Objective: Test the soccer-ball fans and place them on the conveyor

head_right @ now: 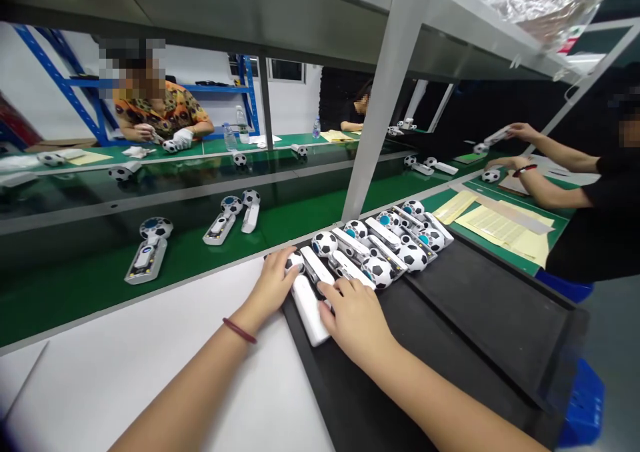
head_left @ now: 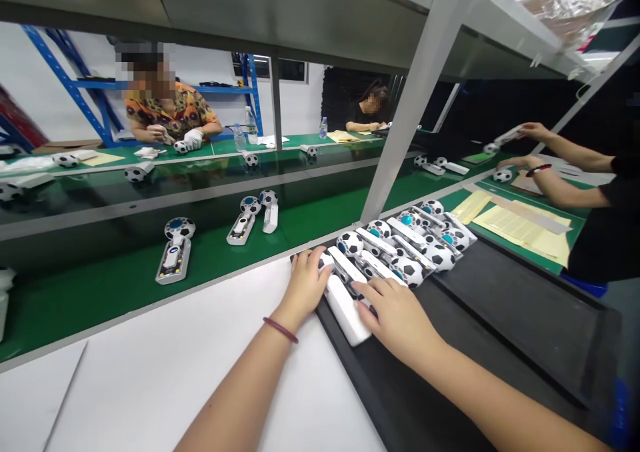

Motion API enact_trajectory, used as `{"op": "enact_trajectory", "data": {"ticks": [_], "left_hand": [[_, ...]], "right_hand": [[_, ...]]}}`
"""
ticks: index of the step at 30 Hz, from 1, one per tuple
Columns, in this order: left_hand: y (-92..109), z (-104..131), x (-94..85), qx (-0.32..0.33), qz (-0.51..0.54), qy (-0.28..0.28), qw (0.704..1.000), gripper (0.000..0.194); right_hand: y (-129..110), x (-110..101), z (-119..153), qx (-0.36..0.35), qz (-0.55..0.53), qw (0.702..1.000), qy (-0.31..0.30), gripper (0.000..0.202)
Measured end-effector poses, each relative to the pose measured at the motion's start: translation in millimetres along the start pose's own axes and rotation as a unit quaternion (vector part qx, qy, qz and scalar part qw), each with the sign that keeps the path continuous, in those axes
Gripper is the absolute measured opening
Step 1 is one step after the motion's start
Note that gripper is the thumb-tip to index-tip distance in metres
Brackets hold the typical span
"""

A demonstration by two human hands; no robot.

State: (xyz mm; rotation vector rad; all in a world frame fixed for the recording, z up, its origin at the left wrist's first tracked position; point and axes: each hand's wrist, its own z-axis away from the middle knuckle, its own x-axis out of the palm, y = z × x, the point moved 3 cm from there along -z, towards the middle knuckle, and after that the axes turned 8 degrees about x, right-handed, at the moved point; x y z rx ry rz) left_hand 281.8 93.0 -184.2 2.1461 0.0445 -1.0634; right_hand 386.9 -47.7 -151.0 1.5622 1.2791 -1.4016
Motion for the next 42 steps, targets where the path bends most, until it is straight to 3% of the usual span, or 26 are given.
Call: {"op": "enact_trajectory", "data": {"ticks": [4, 7, 10, 13, 15, 19, 24, 28, 31, 34, 37, 42], "left_hand": [[-4.3, -7.5, -5.9, 0.021, -0.019, -0.011, 1.0, 0.039], [16.7, 3.4, -9.3, 0.021, -0.108, 0.035, 0.993, 0.036], [58.9, 29.2, -0.2, 0.071, -0.164, 0.044, 0.983, 0.039], [96.2, 54.5, 21.8, 0.137, -0.141, -0.013, 0.98, 0.055], [107.1, 62.0, 34.6, 0.158, -0.143, -0.039, 0.976, 0.064], [99.9, 55.5, 41.6, 0.15, -0.178, -0.046, 0.971, 0.069], [84.8, 45.6, 35.7, 0.169, -0.181, -0.056, 0.967, 0.063], [80.2, 43.0, 35.2, 0.184, -0.171, -0.057, 0.966, 0.059], [79.9, 41.9, 35.1, 0.164, -0.17, -0.048, 0.971, 0.056], [82.8, 42.2, 34.9, 0.156, -0.172, -0.046, 0.972, 0.055], [85.3, 43.3, 34.8, 0.156, -0.179, -0.046, 0.97, 0.056], [84.6, 44.0, 36.0, 0.16, -0.179, -0.039, 0.97, 0.056]], "right_hand": [[11.5, -1.9, 16.1, -0.01, -0.098, 0.992, -0.081, 0.042], [30.2, -5.2, 23.2, -0.027, -0.134, 0.983, -0.121, 0.049], [54.3, -11.3, 20.7, -0.008, -0.12, 0.99, -0.069, 0.044], [71.7, -12.3, 11.4, 0.06, -0.099, 0.993, 0.008, 0.042], [73.6, -6.9, 4.9, 0.101, -0.09, 0.991, 0.003, 0.04], [63.6, 5.0, -3.8, 0.141, -0.105, 0.981, -0.077, 0.039], [55.5, 5.1, -10.1, 0.111, -0.154, 0.977, -0.093, 0.036], [60.5, -1.4, -10.7, 0.117, -0.139, 0.981, -0.062, 0.033], [75.4, -10.2, -8.7, 0.171, -0.085, 0.981, 0.018, 0.031], [91.9, -7.3, -7.3, 0.189, -0.046, 0.978, 0.078, 0.045], [101.5, 7.2, -7.5, 0.154, -0.07, 0.981, 0.093, 0.056], [107.4, 17.9, -7.5, 0.107, -0.16, 0.978, 0.079, 0.05]]}}
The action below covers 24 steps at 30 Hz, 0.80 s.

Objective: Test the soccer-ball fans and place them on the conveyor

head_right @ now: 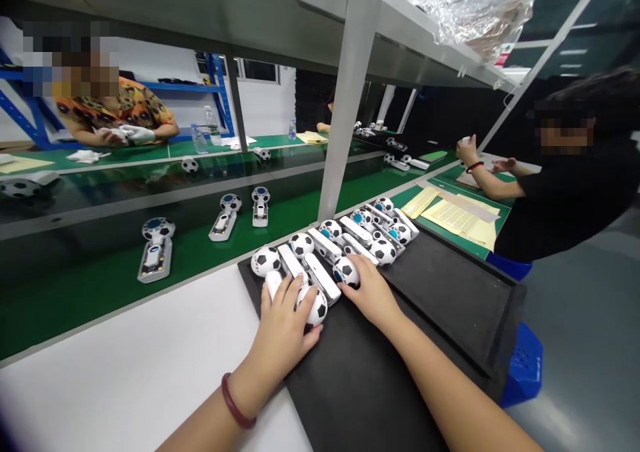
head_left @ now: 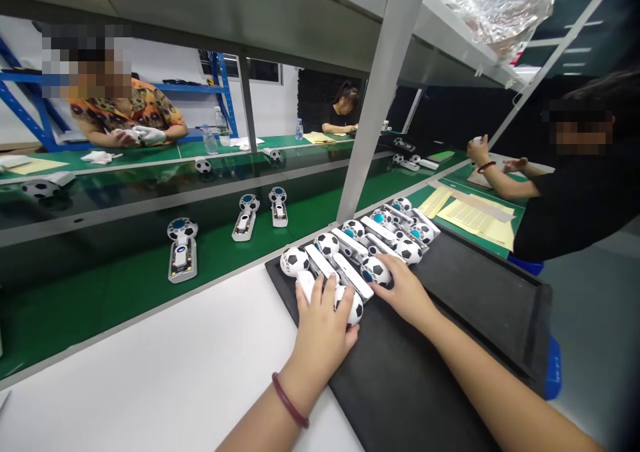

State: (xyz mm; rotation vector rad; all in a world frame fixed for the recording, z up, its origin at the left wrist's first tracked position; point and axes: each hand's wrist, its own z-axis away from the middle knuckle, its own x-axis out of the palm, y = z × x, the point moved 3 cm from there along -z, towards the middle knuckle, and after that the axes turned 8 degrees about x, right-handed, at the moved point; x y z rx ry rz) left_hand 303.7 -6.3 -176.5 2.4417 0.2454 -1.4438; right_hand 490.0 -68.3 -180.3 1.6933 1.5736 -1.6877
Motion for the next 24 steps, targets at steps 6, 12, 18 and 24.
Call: {"op": "enact_trajectory", "data": {"ticks": [6, 12, 18, 24], "left_hand": [[-1.0, -0.1, 0.9, -0.005, 0.006, -0.002, 1.0, 0.054], [-3.7, 2.6, -1.7, 0.007, 0.037, -0.005, 0.999, 0.054], [-7.6, 2.3, -0.8, 0.005, 0.058, 0.003, 0.998, 0.054], [-5.7, 2.4, -1.6, 0.006, 0.068, -0.002, 0.998, 0.053]], "right_hand": [[-1.8, 0.1, 5.0, -0.051, 0.011, 0.997, -0.05, 0.053], [-0.9, -1.0, 12.6, -0.036, 0.053, 0.998, 0.004, 0.06], [24.6, -3.0, -2.4, 0.105, -0.081, 0.989, 0.067, 0.045], [15.8, 6.0, -0.9, 0.011, -0.109, 0.989, 0.096, 0.038]]}}
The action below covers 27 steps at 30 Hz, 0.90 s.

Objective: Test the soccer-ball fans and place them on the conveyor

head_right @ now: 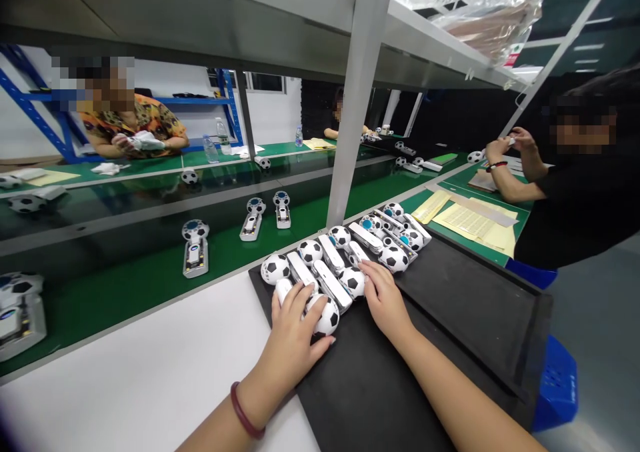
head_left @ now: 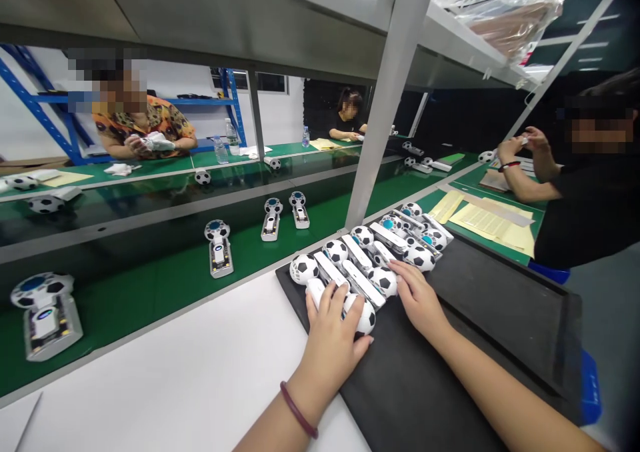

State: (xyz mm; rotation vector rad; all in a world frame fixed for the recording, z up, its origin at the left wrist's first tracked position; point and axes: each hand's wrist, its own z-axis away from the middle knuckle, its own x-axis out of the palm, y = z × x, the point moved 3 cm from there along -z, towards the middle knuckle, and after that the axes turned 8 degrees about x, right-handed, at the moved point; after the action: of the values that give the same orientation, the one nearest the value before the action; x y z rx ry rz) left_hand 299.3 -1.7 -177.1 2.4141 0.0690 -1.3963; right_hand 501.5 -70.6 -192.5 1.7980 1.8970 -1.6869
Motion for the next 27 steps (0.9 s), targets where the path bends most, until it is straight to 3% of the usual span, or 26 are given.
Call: {"op": "enact_trajectory", "data": {"ticks": [2, 4, 7, 9, 11, 15, 18, 21, 24, 27], "left_hand": [[1.2, 1.6, -2.7, -0.003, 0.007, -0.002, 1.0, 0.051], [-0.9, 2.3, -8.2, -0.004, 0.013, -0.005, 1.0, 0.048], [-21.7, 0.5, -26.1, -0.007, -0.009, 0.014, 1.0, 0.046], [-54.7, 2.3, -47.9, -0.046, -0.069, 0.062, 0.995, 0.042], [-102.3, 14.2, -77.6, -0.141, -0.164, 0.114, 0.969, 0.038], [-208.1, 77.2, -144.8, -0.404, -0.305, 0.141, 0.851, 0.042], [-269.1, 138.9, -181.8, -0.6, -0.189, 0.157, 0.762, 0.054], [-300.5, 172.8, -200.8, -0.642, -0.073, 0.158, 0.747, 0.056], [-310.3, 179.4, -206.0, -0.636, 0.002, 0.179, 0.751, 0.064], [-305.3, 174.0, -200.5, -0.629, 0.09, 0.203, 0.745, 0.06]], "right_hand": [[4.7, 1.2, -2.7, 0.042, -0.03, 0.999, 0.013, 0.04], [14.4, 1.8, -7.5, 0.127, -0.065, 0.99, 0.008, 0.044], [27.7, 4.7, -13.3, 0.199, -0.088, 0.975, -0.045, 0.048], [34.5, 6.6, -15.3, 0.193, -0.089, 0.975, -0.058, 0.047], [39.8, 9.2, -15.1, 0.18, -0.086, 0.978, -0.066, 0.045], [28.8, 4.8, -11.5, 0.133, -0.033, 0.99, -0.026, 0.046], [-18.0, -4.9, -14.4, 0.001, 0.014, 0.999, 0.045, 0.043], [-89.8, 4.0, -29.2, -0.145, 0.009, 0.989, 0.031, 0.038], [-160.4, 45.5, -55.1, -0.145, -0.007, 0.983, -0.115, 0.041], [-217.7, 110.1, -72.7, -0.138, 0.048, 0.947, -0.285, 0.053]]}}
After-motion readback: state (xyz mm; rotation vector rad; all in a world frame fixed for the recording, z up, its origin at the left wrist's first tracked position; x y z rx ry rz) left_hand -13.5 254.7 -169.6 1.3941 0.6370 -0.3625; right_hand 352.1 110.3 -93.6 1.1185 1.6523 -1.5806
